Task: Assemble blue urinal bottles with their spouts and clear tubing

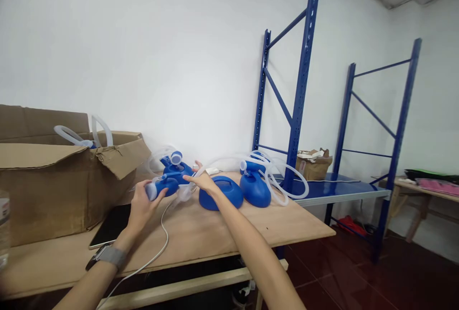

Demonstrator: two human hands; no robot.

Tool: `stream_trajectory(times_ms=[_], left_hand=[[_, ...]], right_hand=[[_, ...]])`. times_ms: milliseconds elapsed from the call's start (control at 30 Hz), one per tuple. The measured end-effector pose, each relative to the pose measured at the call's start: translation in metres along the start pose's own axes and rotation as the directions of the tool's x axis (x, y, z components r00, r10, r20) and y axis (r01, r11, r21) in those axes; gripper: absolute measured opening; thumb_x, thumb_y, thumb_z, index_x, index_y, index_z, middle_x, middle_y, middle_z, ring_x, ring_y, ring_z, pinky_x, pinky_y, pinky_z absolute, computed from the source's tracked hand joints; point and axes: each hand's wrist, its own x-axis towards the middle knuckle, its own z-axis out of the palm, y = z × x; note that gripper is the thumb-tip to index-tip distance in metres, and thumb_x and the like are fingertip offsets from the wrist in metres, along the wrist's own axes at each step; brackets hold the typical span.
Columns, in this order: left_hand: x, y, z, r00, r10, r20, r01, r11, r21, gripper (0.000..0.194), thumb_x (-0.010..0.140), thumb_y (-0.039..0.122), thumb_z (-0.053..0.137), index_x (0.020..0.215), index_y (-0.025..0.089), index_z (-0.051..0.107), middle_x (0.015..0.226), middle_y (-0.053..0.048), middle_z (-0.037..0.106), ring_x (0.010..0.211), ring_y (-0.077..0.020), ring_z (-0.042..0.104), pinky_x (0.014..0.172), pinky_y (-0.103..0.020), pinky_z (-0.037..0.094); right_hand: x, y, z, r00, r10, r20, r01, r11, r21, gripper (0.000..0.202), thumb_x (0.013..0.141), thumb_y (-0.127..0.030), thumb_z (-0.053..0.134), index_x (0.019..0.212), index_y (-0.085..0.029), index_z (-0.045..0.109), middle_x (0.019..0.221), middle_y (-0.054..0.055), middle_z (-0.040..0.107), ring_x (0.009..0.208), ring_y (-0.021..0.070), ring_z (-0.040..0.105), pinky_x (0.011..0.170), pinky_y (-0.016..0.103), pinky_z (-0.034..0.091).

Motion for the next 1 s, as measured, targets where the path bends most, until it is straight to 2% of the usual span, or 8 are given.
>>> stream_trajectory(times_ms=[100, 233, 367, 533, 700, 833, 900, 1000], left_hand=[[-0.003, 0.001, 0.001, 0.994, 0.089, 0.058, -0.091, 0.995, 0.027, 0.059, 0.082, 0.063, 0.067, 0.121, 0.022, 0.050, 0.114, -0.011, 0.061, 0.100, -0.0311, 0.067, 0.085, -0.046, 0.057], [-0.001, 0.002, -0.003, 0.998, 0.030, 0.050, -0.035, 0.994, 0.107, 0.060, 0.087, 0.061, 0.061, 0.130, 0.020, 0.050, 0.124, -0.015, 0.060, 0.109, -0.0338, 0.066, 0.090, -0.047, 0.056], [0.003, -0.003, -0.005, 0.969, -0.221, 0.115, 0.175, 0.932, 0.319, 0.057, 0.091, 0.050, 0.052, 0.136, 0.015, 0.050, 0.129, -0.021, 0.060, 0.120, -0.0385, 0.062, 0.094, -0.050, 0.053], [-0.001, -0.012, -0.001, 0.837, -0.460, 0.296, 0.275, 0.821, 0.500, 0.059, 0.088, 0.044, 0.054, 0.134, 0.007, 0.054, 0.125, -0.030, 0.062, 0.116, -0.0451, 0.063, 0.092, -0.058, 0.050], [0.002, 0.001, 0.001, 0.969, 0.004, 0.246, -0.062, 0.972, 0.228, 0.056, 0.086, 0.029, 0.052, 0.140, 0.015, 0.054, 0.144, -0.023, 0.055, 0.137, -0.0382, 0.050, 0.112, -0.056, 0.042], [0.021, 0.036, 0.006, 0.849, 0.280, 0.448, -0.262, 0.960, -0.103, 0.056, 0.091, 0.042, 0.056, 0.142, 0.019, 0.054, 0.135, -0.016, 0.063, 0.125, -0.0302, 0.061, 0.106, -0.044, 0.048], [0.030, 0.056, 0.010, 0.780, 0.248, 0.575, -0.252, 0.965, -0.074, 0.061, 0.086, 0.051, 0.064, 0.136, 0.016, 0.058, 0.122, -0.015, 0.070, 0.111, -0.0318, 0.068, 0.095, -0.043, 0.053], [0.043, 0.077, 0.015, 0.762, 0.081, 0.643, -0.185, 0.978, 0.097, 0.047, 0.080, 0.056, 0.071, 0.105, 0.016, 0.071, 0.090, -0.011, 0.074, 0.084, -0.0306, 0.070, 0.077, -0.038, 0.052]], right_hand=[[0.003, -0.008, 0.009, 0.995, -0.086, 0.043, 0.095, 0.957, -0.275, 0.047, 0.084, -0.057, 0.075, 0.119, -0.024, 0.074, 0.117, 0.008, 0.075, 0.112, 0.0266, 0.069, 0.099, 0.038, 0.052], [0.000, -0.027, -0.002, 0.998, -0.060, -0.007, 0.050, 0.883, -0.466, 0.052, 0.098, -0.067, 0.050, 0.094, -0.023, 0.076, 0.093, 0.005, 0.078, 0.094, 0.0241, 0.072, 0.087, 0.034, 0.053], [-0.003, -0.048, -0.020, 0.994, 0.017, -0.111, -0.051, 0.950, -0.308, 0.064, 0.095, -0.078, 0.045, 0.097, -0.020, 0.073, 0.088, 0.008, 0.079, 0.087, 0.0233, 0.075, 0.076, 0.031, 0.057], [0.000, -0.076, -0.037, 0.990, 0.029, -0.140, -0.044, 0.993, -0.108, 0.072, 0.091, -0.084, 0.045, 0.107, -0.017, 0.068, 0.074, 0.009, 0.077, 0.074, 0.0215, 0.075, 0.067, 0.029, 0.058], [0.001, -0.095, -0.032, 0.991, -0.043, -0.123, 0.014, 0.974, -0.228, 0.064, 0.093, -0.077, 0.053, 0.112, -0.018, 0.066, 0.067, 0.005, 0.075, 0.073, 0.0221, 0.075, 0.069, 0.030, 0.056], [-0.002, -0.109, -0.008, 0.994, -0.107, -0.012, 0.091, 0.896, -0.434, 0.059, 0.092, -0.073, 0.059, 0.121, -0.022, 0.065, 0.070, 0.001, 0.075, 0.088, 0.0246, 0.075, 0.083, 0.034, 0.055], [-0.006, -0.118, 0.007, 0.989, -0.140, 0.036, 0.139, 0.851, -0.506, 0.062, 0.090, -0.075, 0.060, 0.124, -0.024, 0.065, 0.078, 0.002, 0.077, 0.097, 0.0275, 0.074, 0.090, 0.037, 0.053], [-0.011, -0.128, 0.020, 0.984, -0.156, 0.082, 0.175, 0.804, -0.568, 0.077, 0.081, -0.081, 0.066, 0.133, -0.024, 0.062, 0.094, 0.007, 0.079, 0.105, 0.0328, 0.072, 0.094, 0.042, 0.052]])
